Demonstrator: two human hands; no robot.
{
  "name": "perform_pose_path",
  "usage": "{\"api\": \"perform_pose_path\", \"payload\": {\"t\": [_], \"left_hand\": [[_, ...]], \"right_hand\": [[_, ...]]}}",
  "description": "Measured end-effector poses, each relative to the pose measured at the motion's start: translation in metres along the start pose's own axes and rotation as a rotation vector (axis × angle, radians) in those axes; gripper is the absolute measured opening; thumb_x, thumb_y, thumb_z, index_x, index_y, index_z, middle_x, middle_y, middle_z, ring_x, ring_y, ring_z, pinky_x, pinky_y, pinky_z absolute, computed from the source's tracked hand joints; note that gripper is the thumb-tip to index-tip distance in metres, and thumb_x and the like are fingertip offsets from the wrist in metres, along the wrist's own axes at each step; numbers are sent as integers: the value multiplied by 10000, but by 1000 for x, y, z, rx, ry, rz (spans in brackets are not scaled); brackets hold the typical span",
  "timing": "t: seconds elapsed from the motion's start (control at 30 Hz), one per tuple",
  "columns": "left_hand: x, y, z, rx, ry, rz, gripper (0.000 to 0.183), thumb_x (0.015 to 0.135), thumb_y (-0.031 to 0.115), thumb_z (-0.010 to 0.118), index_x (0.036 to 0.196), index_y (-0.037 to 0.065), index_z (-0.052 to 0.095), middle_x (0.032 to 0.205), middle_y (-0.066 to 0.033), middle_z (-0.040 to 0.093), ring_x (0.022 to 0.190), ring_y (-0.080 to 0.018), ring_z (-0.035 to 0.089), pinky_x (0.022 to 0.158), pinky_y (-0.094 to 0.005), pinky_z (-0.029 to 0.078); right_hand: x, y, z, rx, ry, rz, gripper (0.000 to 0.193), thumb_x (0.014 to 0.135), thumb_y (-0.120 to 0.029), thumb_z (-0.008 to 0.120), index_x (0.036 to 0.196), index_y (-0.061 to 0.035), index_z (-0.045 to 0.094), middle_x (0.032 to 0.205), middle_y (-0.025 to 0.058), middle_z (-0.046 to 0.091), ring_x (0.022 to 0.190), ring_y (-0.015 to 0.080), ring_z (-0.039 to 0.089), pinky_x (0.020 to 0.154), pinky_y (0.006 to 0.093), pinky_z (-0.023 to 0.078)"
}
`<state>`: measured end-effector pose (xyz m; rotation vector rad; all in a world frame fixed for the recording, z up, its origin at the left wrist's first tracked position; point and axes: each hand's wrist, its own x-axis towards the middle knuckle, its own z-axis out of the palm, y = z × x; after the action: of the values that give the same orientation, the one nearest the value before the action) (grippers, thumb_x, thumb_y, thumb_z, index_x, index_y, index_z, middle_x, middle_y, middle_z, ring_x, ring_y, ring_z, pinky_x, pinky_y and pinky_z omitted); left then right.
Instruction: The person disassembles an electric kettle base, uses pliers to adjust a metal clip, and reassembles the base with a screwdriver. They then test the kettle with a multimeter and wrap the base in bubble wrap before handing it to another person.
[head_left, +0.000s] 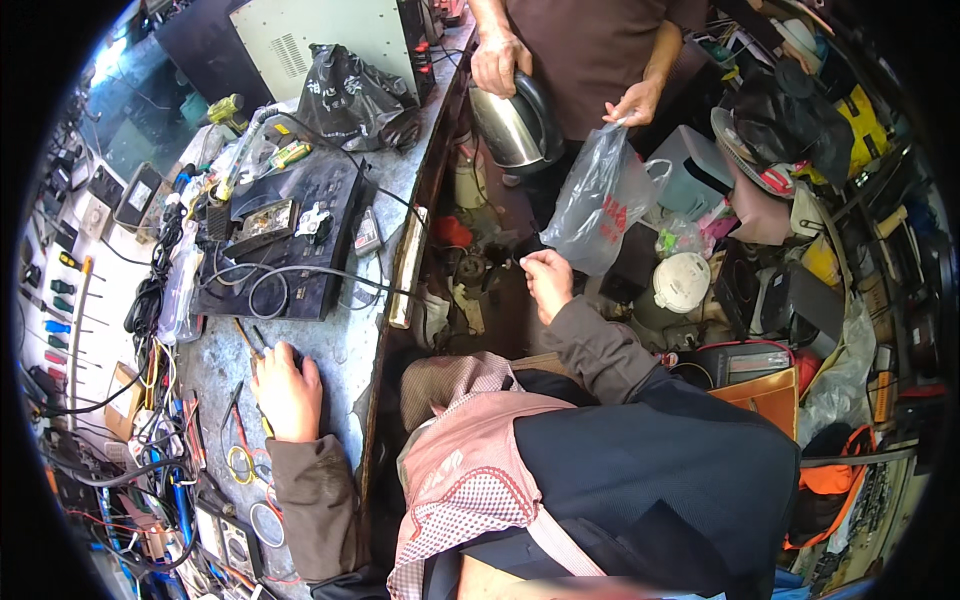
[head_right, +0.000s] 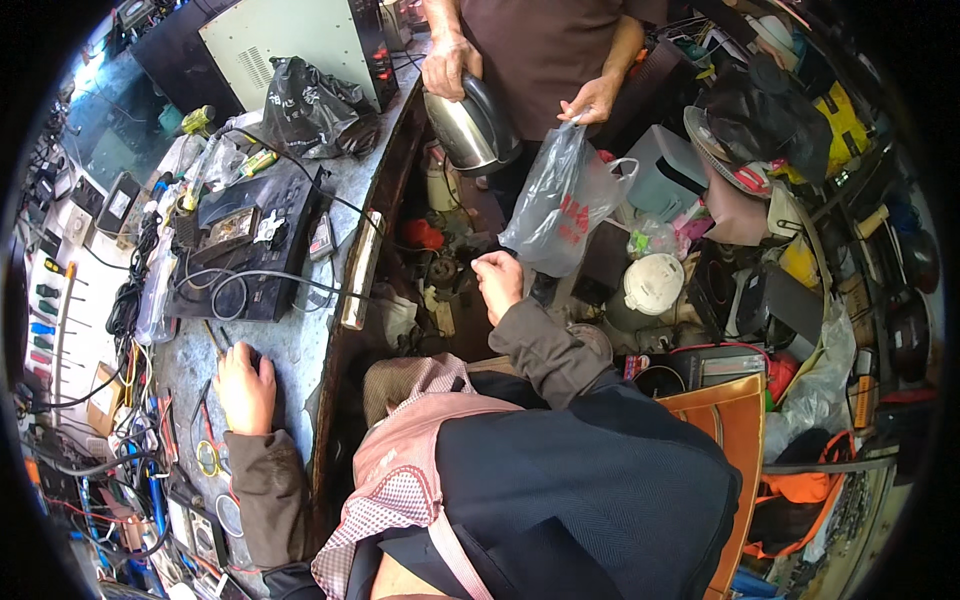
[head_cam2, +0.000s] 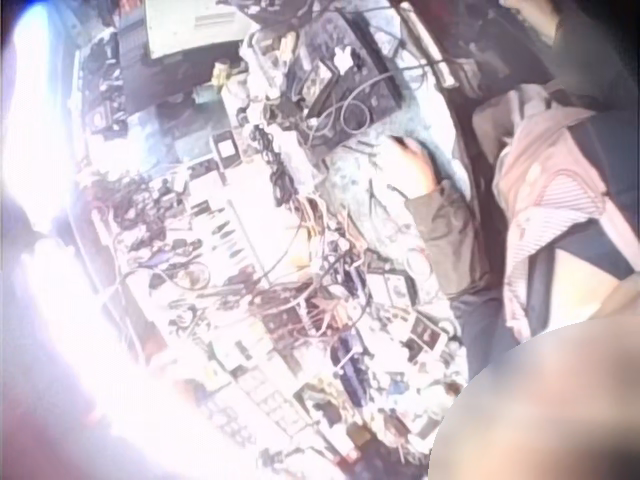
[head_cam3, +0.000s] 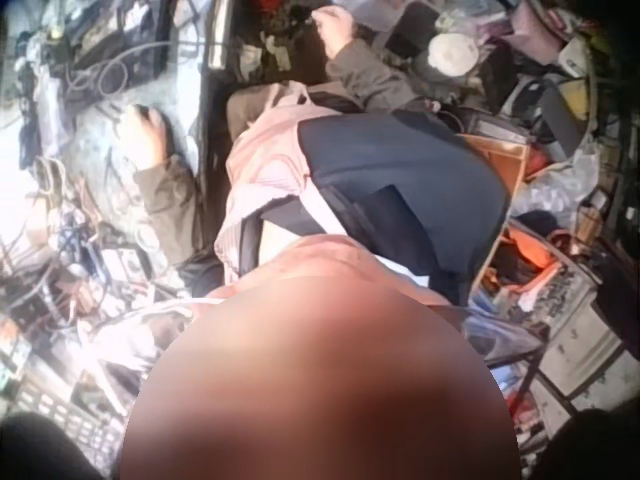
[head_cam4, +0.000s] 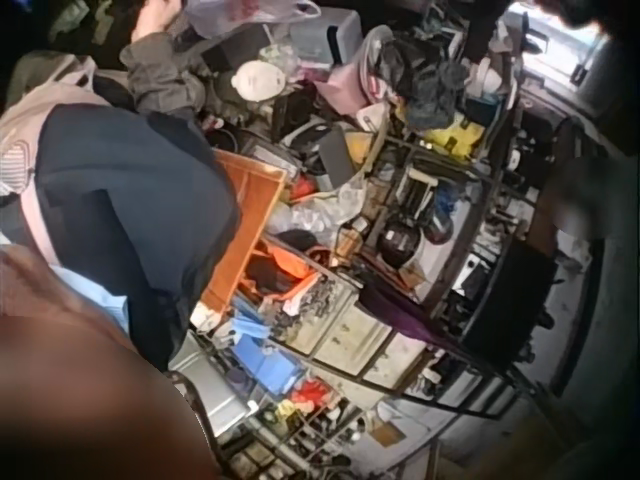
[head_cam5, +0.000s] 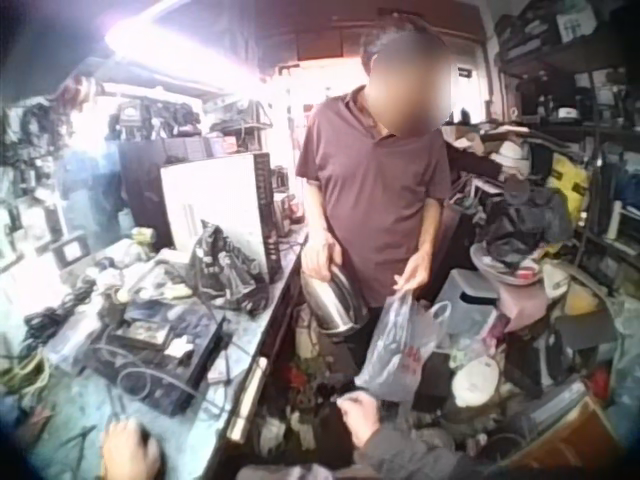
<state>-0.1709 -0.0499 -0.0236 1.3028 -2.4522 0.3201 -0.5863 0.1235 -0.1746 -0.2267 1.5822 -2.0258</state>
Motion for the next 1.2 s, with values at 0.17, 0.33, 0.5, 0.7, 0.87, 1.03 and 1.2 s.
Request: {"api": "perform_pose_path", "payload": {"t": [0.17, 0.33, 0.5, 0.7, 0.87, 1.03, 1.2], "left_hand": [[0, -13, -4, -236, 18, -14, 208, 939, 175, 796, 1041, 55, 659, 1012, -144, 707, 963, -392, 683, 864, -510, 531], [4, -12, -17, -564, 158, -116, 191, 931, 81, 804, 992, 8, 638, 938, -144, 665, 827, -331, 644, 797, -417, 542], [6, -14, -17, -736, 169, -188, 195, 929, 34, 789, 970, 1, 601, 901, -80, 605, 801, -213, 563, 762, -358, 507], [5, -23, -15, -901, 150, -288, 195, 945, 30, 781, 945, 22, 586, 870, -5, 566, 775, -102, 494, 711, -282, 457], [8, -24, -18, -950, 198, -318, 191, 938, 18, 760, 943, 35, 569, 854, 18, 534, 762, -82, 461, 702, -265, 441], [8, -31, -4, -993, 305, -331, 247, 928, 23, 737, 1100, 44, 561, 988, -19, 556, 877, -116, 498, 806, -275, 457], [3, -61, 20, -1176, 111, -367, 116, 1028, 50, 597, 1097, -4, 672, 981, -21, 629, 894, -99, 529, 835, -275, 464]], "right_hand": [[-14, -6, 14, 13, -39, 35, 66, 1007, -106, 757, 982, -109, 696, 767, -43, 619, 602, 55, 535, 514, 243, 409], [-12, -16, 4, 24, 24, 13, 70, 997, -96, 761, 978, -110, 695, 768, -40, 625, 602, 59, 539, 520, 244, 409], [0, -25, -12, 50, 94, 2, 80, 995, -85, 760, 970, -110, 688, 771, -35, 623, 608, 65, 537, 522, 249, 400], [6, -34, -13, 80, 127, -42, 71, 993, -74, 758, 1007, -87, 690, 767, -25, 626, 589, 70, 538, 510, 245, 404], [23, -44, -16, 105, 179, -297, 208, 988, -49, 770, 1164, -60, 660, 832, -4, 630, 649, 85, 565, 578, 250, 461], [29, -114, -39, -192, 467, -853, 778, 932, -41, 847, 1591, -44, 434, 1409, 135, 529, 1191, 239, 576, 1058, 409, 513], [47, -189, -89, -354, 822, -980, 993, 884, -202, 942, 1644, 46, 352, 1621, 260, 360, 1418, 367, 455, 1235, 509, 381]]}}
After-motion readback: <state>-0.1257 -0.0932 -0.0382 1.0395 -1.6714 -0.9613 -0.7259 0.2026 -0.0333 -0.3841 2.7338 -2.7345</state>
